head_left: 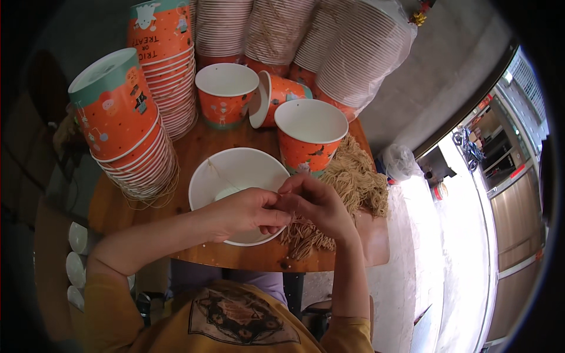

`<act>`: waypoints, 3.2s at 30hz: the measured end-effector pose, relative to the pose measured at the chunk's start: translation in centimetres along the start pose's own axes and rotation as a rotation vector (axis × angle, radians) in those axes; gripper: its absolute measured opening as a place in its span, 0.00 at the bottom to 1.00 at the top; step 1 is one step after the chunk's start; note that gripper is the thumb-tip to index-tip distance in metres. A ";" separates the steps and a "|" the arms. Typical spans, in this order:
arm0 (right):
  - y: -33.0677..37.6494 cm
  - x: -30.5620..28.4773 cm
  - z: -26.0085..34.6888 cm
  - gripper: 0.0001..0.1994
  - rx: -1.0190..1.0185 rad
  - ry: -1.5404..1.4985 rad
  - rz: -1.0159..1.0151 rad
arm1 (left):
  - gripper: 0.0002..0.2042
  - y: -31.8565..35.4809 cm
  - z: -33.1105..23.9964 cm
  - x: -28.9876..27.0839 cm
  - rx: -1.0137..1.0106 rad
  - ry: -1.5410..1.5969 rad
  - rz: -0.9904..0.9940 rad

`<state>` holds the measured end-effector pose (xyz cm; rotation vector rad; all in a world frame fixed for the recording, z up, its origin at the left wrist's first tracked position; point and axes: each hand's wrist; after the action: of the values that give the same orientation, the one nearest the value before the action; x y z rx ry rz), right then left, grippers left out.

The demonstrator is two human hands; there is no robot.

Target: Threading and tying thin strings through holes in paper buckets for packaging.

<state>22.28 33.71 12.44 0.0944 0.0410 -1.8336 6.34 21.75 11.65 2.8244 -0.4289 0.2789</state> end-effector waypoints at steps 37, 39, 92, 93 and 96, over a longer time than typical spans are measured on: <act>3.3 6.3 -3.7 0.04 -0.238 0.235 -0.694 | 0.07 -0.4 -0.2 0.1 0.014 -0.010 -0.024; 3.3 6.3 -4.0 0.04 -0.243 0.185 -0.718 | 0.07 -0.4 -0.3 0.1 0.005 -0.022 -0.019; 3.9 6.5 -3.5 0.05 -0.121 0.223 -0.649 | 0.09 0.7 0.5 1.0 0.300 -0.744 -0.156; 3.9 6.6 -3.5 0.05 -0.121 0.239 -0.653 | 0.08 0.7 0.4 1.0 0.303 -0.723 -0.161; 3.9 6.8 -3.1 0.05 -0.117 0.289 -0.659 | 0.07 0.6 0.7 0.9 0.337 -0.741 -0.189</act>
<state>24.38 26.40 8.85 0.2897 0.4247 -2.4550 7.13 20.76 11.32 3.1859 -0.2616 -0.8314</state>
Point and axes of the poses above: each hand's wrist, its own y-axis away from the middle knuckle, its own x-axis out of the palm, z = x × y, and after that the axes turned 8 degrees about z, right-handed
